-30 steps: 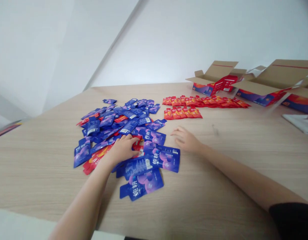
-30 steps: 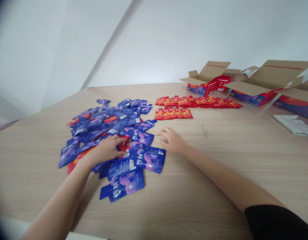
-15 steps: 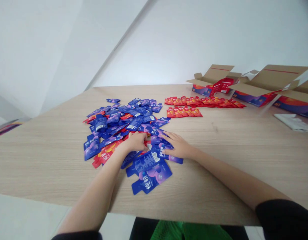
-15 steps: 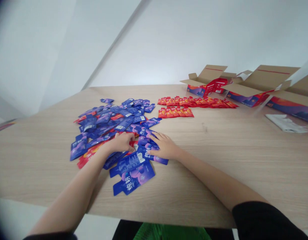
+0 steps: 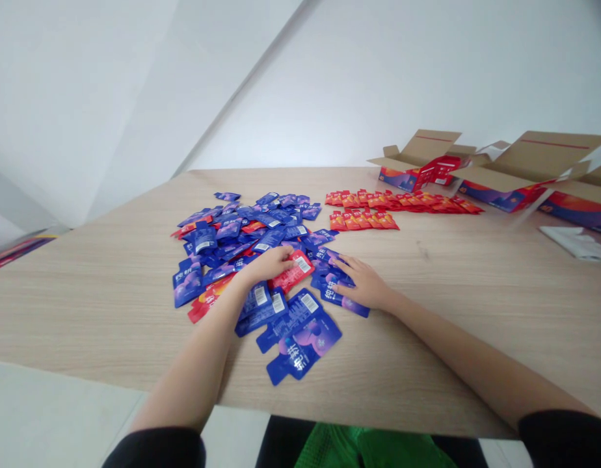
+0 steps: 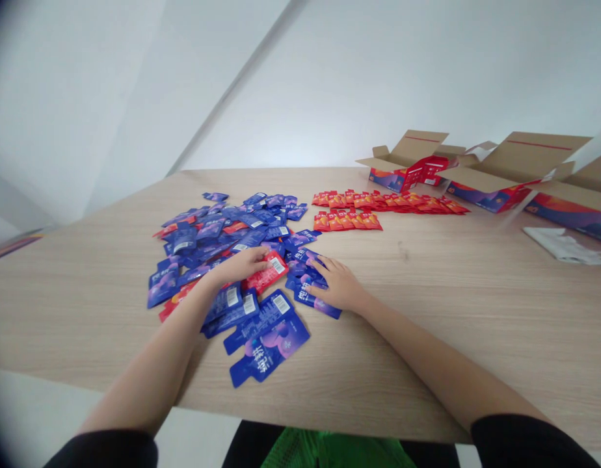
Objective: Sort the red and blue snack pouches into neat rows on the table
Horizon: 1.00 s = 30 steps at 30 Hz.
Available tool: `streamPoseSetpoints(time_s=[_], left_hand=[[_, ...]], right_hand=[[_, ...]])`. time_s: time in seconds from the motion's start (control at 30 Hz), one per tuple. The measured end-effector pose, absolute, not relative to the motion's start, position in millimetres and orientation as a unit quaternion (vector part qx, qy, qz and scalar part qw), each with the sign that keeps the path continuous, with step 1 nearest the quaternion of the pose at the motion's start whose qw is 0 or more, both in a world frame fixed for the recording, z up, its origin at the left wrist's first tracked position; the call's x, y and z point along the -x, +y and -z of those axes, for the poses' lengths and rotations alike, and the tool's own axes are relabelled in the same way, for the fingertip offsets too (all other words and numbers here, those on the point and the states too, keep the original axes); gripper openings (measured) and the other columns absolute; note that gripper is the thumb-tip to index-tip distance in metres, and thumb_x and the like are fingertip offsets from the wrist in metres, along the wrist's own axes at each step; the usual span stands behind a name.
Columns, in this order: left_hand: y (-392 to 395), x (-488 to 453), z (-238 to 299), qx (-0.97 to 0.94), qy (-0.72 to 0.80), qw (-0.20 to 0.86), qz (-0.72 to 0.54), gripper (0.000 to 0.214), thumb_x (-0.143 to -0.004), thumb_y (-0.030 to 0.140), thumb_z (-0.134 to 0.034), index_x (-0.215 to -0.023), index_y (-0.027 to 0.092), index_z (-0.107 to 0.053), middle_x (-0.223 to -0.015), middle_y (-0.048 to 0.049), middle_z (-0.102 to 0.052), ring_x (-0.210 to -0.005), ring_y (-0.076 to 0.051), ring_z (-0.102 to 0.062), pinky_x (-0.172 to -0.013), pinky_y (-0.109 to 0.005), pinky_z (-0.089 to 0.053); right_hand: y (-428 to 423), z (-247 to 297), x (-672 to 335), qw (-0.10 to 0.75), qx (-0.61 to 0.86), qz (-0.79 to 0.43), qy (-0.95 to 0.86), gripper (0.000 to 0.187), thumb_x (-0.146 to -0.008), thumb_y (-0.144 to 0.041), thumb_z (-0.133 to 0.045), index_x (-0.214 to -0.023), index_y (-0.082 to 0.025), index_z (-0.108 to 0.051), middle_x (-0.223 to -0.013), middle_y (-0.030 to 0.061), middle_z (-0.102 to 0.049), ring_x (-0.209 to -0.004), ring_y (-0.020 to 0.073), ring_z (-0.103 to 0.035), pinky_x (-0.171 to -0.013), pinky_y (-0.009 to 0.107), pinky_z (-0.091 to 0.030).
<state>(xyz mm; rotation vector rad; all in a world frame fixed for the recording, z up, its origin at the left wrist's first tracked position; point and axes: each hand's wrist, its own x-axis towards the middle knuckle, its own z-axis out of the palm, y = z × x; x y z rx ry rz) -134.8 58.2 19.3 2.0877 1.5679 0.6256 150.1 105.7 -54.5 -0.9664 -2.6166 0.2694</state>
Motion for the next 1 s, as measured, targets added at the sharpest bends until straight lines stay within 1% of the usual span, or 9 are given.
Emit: streamPoseSetpoints(time_s=[0.2, 0.3, 0.4, 0.5, 0.57, 0.67, 0.77, 0.87, 1.0], left_hand=[[53.0, 114.1, -36.4, -0.698, 0.544, 0.258, -0.387, 0.025, -0.087, 0.045, -0.052, -0.082, 0.022, -0.043, -0.065, 0.0054, -0.052, -0.054, -0.012, -0.048, -0.053, -0.023, -0.038], [48.0, 99.0, -42.4, -0.678, 0.519, 0.271, -0.444, 0.028, -0.087, 0.046, -0.053, -0.081, 0.022, -0.041, -0.063, 0.0060, -0.052, -0.053, -0.011, -0.049, -0.054, -0.023, -0.039], [41.2, 79.9, -46.1, -0.688, 0.498, 0.260, -0.460, 0.026, -0.084, 0.040, -0.061, -0.073, 0.019, -0.049, -0.063, 0.0047, -0.053, -0.059, -0.011, -0.050, -0.059, -0.023, -0.040], [34.1, 56.6, -49.6, -0.724, 0.504, 0.222, -0.416, 0.022, -0.085, 0.036, -0.062, -0.073, 0.017, -0.061, -0.069, 0.0026, -0.060, -0.064, -0.012, -0.053, -0.063, -0.023, -0.041], [29.9, 41.6, -50.1, -0.737, 0.501, 0.211, -0.402, 0.020, -0.086, 0.034, -0.061, -0.076, 0.017, -0.065, -0.071, 0.0017, -0.064, -0.066, -0.013, -0.056, -0.064, -0.024, -0.042], [24.7, 24.6, -43.8, -0.758, 0.492, 0.199, -0.378, 0.018, -0.088, 0.032, -0.059, -0.077, 0.019, -0.066, -0.073, 0.0007, -0.068, -0.068, -0.014, -0.061, -0.066, -0.024, -0.044], [20.0, 14.6, -32.9, -0.796, 0.486, 0.140, -0.331, 0.021, -0.091, 0.030, -0.054, -0.074, 0.022, -0.065, -0.072, 0.0003, -0.069, -0.069, -0.015, -0.062, -0.068, -0.026, -0.045], [15.7, 11.5, -28.5, -0.807, 0.483, 0.107, -0.322, 0.021, -0.095, 0.031, -0.049, -0.089, 0.024, -0.068, -0.086, -0.0016, -0.073, -0.080, -0.017, -0.066, -0.075, -0.028, -0.049], [14.7, 22.8, -33.3, -0.784, 0.502, 0.072, -0.359, 0.024, -0.097, 0.031, -0.045, -0.108, 0.024, -0.065, -0.107, -0.0046, -0.072, -0.099, -0.020, -0.066, -0.089, -0.032, -0.051]], right_hand=[[94.3, 57.6, -116.2, 0.199, 0.366, -0.095, -0.904, 0.071, -0.089, -0.058, -0.053, -0.146, -0.018, -0.042, -0.151, 0.0176, -0.038, -0.138, 0.0342, -0.036, -0.112, 0.054, -0.029], [96.0, 39.9, -115.4, 0.293, 0.332, -0.156, -0.883, 0.058, -0.092, -0.046, -0.052, -0.142, -0.018, -0.046, -0.146, 0.0156, -0.045, -0.136, 0.0300, -0.039, -0.113, 0.052, -0.030], [98.5, 4.8, -139.5, 0.388, 0.282, -0.275, -0.833, 0.050, -0.093, -0.037, -0.051, -0.139, -0.019, -0.046, -0.134, 0.0135, -0.056, -0.124, 0.0244, -0.053, -0.107, 0.046, -0.040], [93.5, -30.6, -172.0, 0.340, 0.222, -0.368, -0.837, 0.056, -0.091, -0.035, -0.059, -0.142, -0.023, -0.042, -0.121, 0.0091, -0.065, -0.105, 0.0210, -0.065, -0.092, 0.038, -0.052], [85.9, -44.2, -187.2, 0.292, 0.210, -0.331, -0.872, 0.045, -0.091, -0.032, -0.059, -0.135, -0.024, -0.052, -0.117, 0.0070, -0.068, -0.100, 0.0210, -0.067, -0.088, 0.036, -0.053], [73.4, -44.8, -194.3, 0.268, 0.218, -0.246, -0.906, 0.031, -0.095, -0.029, -0.052, -0.124, -0.024, -0.063, -0.115, 0.0057, -0.071, -0.101, 0.0216, -0.068, -0.087, 0.034, -0.052], [65.3, -31.9, -192.6, 0.245, 0.229, -0.192, -0.922, 0.030, -0.097, -0.023, -0.047, -0.122, -0.022, -0.063, -0.108, 0.0071, -0.073, -0.094, 0.0209, -0.070, -0.081, 0.031, -0.054], [67.6, -22.1, -200.7, 0.239, 0.218, -0.128, -0.937, 0.033, -0.093, -0.012, -0.043, -0.114, -0.019, -0.067, -0.101, 0.0073, -0.075, -0.087, 0.0193, -0.072, -0.078, 0.029, -0.056], [98.3, -19.2, -239.6, 0.324, 0.237, -0.060, -0.914, 0.044, -0.088, -0.007, -0.041, -0.121, -0.020, -0.067, -0.114, 0.0063, -0.072, -0.098, 0.0193, -0.071, -0.085, 0.031, -0.058]])
